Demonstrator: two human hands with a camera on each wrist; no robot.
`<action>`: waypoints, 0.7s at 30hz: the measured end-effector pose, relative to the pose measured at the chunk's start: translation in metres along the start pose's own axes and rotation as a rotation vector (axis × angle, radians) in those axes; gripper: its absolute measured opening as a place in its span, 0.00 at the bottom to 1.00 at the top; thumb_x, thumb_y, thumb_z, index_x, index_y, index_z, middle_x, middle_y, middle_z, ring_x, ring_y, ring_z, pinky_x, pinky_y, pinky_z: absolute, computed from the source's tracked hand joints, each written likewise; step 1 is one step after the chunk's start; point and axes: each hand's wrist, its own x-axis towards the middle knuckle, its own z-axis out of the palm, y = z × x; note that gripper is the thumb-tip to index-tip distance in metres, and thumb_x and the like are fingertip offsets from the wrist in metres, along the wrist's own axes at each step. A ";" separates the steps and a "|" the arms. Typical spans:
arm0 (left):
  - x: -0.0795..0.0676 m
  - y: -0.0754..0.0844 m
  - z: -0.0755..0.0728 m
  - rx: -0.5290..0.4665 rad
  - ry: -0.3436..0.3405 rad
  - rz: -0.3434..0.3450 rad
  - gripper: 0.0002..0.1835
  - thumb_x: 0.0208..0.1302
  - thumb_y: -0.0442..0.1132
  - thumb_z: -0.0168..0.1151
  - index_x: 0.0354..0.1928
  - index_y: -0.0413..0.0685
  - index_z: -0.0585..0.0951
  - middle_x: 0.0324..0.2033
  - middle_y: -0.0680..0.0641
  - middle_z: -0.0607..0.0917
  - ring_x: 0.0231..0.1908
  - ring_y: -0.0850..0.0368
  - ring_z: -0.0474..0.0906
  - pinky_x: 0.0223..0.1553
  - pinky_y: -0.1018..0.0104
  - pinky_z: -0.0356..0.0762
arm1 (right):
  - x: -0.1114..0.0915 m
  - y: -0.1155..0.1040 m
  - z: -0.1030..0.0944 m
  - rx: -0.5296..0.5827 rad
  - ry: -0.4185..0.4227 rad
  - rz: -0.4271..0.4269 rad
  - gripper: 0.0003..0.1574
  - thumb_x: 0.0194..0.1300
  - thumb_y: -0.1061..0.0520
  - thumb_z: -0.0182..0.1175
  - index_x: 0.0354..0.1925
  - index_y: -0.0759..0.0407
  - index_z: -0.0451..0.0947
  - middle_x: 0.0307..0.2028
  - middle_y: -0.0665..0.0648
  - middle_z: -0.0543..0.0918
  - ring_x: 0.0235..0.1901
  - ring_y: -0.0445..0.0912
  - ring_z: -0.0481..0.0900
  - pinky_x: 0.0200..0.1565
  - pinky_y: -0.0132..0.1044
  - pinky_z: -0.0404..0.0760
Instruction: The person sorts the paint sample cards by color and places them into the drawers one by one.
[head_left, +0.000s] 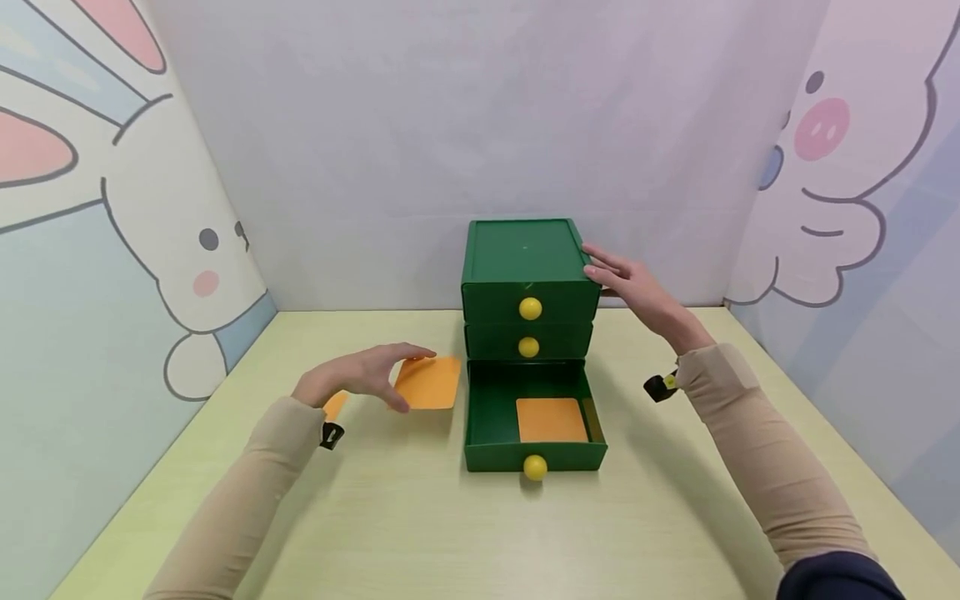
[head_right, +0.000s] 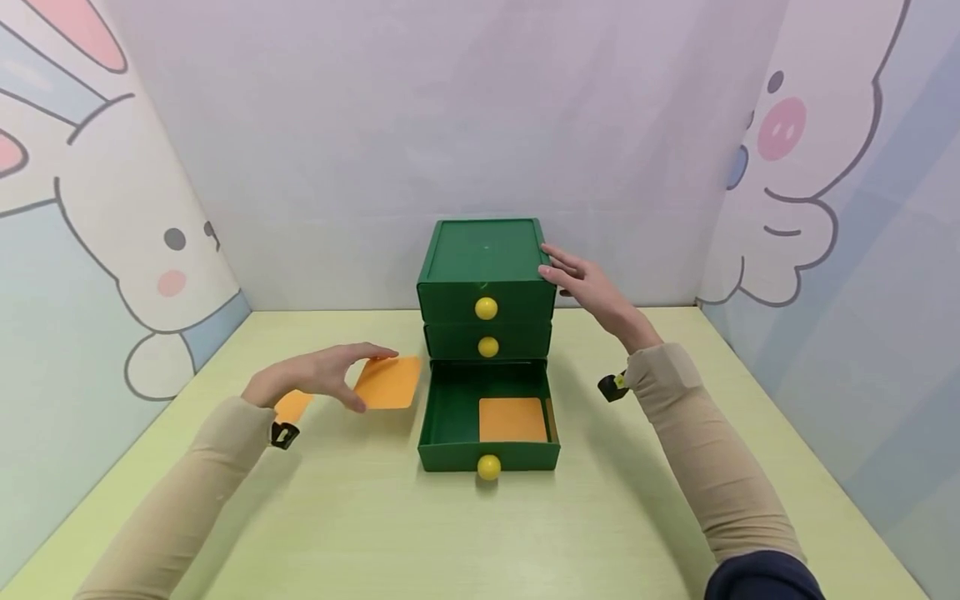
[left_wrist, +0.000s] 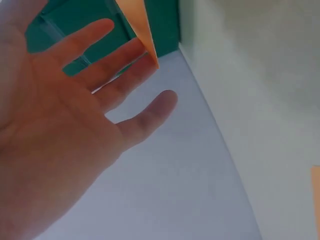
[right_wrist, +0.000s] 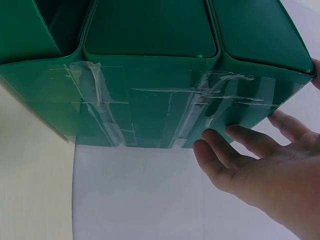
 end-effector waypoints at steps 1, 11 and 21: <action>0.001 0.003 0.001 0.008 -0.002 0.011 0.47 0.49 0.44 0.75 0.72 0.51 0.63 0.69 0.43 0.66 0.68 0.43 0.62 0.68 0.41 0.61 | 0.000 0.000 0.000 0.000 0.000 0.002 0.38 0.72 0.37 0.47 0.75 0.37 0.50 0.76 0.50 0.50 0.74 0.53 0.55 0.69 0.55 0.62; 0.013 0.029 0.007 0.058 0.008 0.104 0.44 0.49 0.48 0.74 0.70 0.50 0.67 0.66 0.46 0.71 0.63 0.46 0.67 0.65 0.45 0.67 | 0.000 0.004 0.000 -0.006 0.003 -0.016 0.38 0.72 0.37 0.47 0.75 0.36 0.50 0.76 0.49 0.50 0.74 0.53 0.55 0.69 0.56 0.62; 0.029 0.041 0.016 0.109 0.027 0.175 0.42 0.50 0.51 0.73 0.68 0.49 0.68 0.63 0.46 0.75 0.58 0.49 0.71 0.62 0.49 0.71 | 0.002 0.006 0.002 0.007 0.007 -0.018 0.38 0.72 0.38 0.48 0.75 0.37 0.50 0.76 0.49 0.50 0.73 0.53 0.55 0.69 0.57 0.61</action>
